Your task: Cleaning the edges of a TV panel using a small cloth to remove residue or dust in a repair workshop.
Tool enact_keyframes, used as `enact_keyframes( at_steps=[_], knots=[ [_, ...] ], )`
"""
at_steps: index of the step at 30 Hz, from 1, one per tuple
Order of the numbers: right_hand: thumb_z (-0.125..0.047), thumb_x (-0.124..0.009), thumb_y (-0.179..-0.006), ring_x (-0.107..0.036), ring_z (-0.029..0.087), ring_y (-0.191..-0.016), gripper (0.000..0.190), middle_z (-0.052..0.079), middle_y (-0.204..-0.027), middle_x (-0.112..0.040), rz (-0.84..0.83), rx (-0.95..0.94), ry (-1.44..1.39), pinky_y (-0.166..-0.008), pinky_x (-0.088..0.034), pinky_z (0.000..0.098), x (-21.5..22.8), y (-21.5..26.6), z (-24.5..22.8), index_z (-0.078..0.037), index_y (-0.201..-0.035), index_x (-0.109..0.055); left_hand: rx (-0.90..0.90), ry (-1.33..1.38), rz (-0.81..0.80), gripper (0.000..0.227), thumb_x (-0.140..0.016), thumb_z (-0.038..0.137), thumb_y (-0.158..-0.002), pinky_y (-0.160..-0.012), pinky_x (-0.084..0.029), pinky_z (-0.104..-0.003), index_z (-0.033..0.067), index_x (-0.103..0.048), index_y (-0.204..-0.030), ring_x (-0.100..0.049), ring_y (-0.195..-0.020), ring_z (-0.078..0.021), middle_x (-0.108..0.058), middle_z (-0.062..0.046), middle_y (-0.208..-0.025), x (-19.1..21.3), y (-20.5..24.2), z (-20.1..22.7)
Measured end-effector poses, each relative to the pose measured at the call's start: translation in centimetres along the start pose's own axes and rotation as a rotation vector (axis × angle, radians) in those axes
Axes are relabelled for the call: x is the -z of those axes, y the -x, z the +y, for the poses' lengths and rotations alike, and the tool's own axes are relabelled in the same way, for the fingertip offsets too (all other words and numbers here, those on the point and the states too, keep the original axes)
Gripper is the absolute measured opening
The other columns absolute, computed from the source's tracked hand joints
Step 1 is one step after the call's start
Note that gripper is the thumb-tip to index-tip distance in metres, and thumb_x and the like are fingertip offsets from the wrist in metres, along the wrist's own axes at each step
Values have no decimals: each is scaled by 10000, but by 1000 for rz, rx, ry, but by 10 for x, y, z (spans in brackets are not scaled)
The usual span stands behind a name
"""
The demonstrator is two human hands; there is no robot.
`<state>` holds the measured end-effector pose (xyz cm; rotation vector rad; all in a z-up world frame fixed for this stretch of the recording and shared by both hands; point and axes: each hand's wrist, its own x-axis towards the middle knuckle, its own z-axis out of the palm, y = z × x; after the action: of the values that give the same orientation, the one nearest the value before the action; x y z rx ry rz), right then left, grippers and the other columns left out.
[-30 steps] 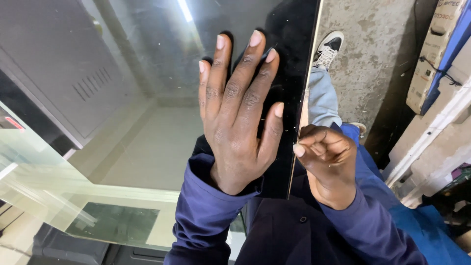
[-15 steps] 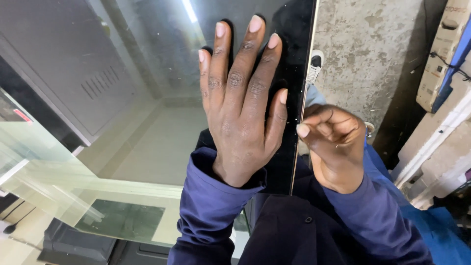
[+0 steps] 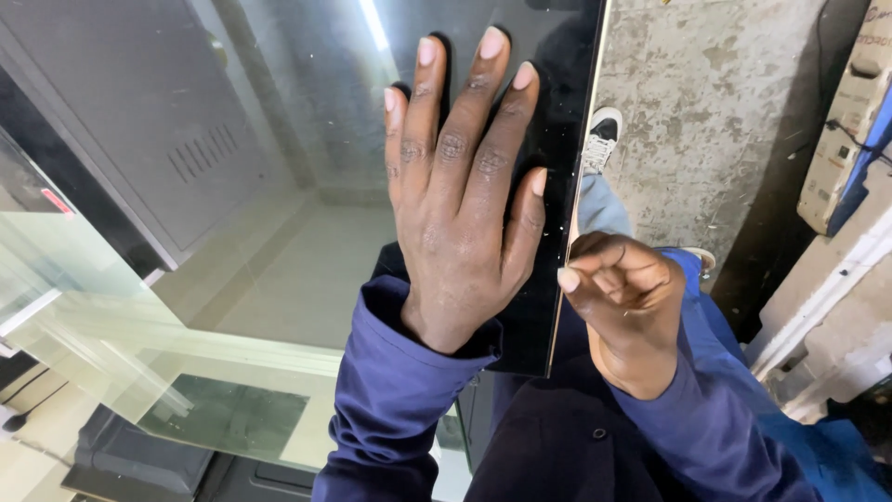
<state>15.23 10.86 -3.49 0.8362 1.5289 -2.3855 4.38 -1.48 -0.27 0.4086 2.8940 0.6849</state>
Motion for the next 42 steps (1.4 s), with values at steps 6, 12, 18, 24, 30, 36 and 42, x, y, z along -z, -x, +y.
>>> enact_keyframes(
  at_steps=[6,12,18,24,30,36,42],
  knots=[
    [-47,-672,-894,-521,125,-763,55,19,-780,-572,32,34,-25,-766,-438,257,-8,-2,-4,-78,-920,-635,-6,-10,-31,461,-383,315,-1047,-1308,-233,-570,90,-553,-1412,-303,-1503,-355,-429,-85,-1515,2,1,-2],
    [-50,-663,-906,-613,177,-877,75,88,-913,-640,141,63,28,-842,-511,282,-8,14,3,-27,-974,-642,-11,-10,-43,473,-371,320,-1042,-1300,-225,-548,97,-553,-1417,-298,-1497,-350,-429,-80,-1514,3,1,-3],
    [-56,-683,-882,-548,127,-804,76,37,-839,-593,74,14,-10,-787,-462,254,-1,7,8,-70,-930,-626,-31,16,-18,468,-361,297,-1041,-1282,-203,-526,78,-571,-1397,-314,-1474,-360,-445,-99,-1493,3,-2,-5],
    [-39,-654,-897,-496,120,-695,33,41,-817,-557,30,-136,-96,-611,-454,216,8,0,-3,-66,-912,-642,-49,30,-27,471,-357,298,-1046,-1273,-172,-513,68,-558,-1405,-287,-1465,-354,-438,-105,-1493,3,-2,-6],
    [-173,-642,-940,-530,164,-554,149,115,-718,-623,158,-184,-51,-508,-402,249,22,-10,-11,-25,-947,-629,-102,128,0,436,-382,300,-1050,-1277,-170,-555,85,-572,-1378,-275,-1463,-370,-451,-116,-1480,8,-1,-8],
    [-146,-650,-937,-623,148,-666,183,132,-824,-685,152,-106,-75,-497,-447,213,22,-10,-31,6,-1039,-666,-354,288,210,95,-673,124,-959,-1093,-317,-599,56,-725,-1002,-607,-1109,-337,-713,-93,-1014,14,-8,-5],
    [-90,-647,-920,-647,124,-699,161,83,-743,-643,124,-55,-94,-508,-445,192,15,-3,-44,7,-1048,-630,-584,360,71,72,-726,153,-968,-1082,-357,-581,83,-730,-954,-617,-990,-272,-656,-48,-928,16,-5,-4]
  ],
)
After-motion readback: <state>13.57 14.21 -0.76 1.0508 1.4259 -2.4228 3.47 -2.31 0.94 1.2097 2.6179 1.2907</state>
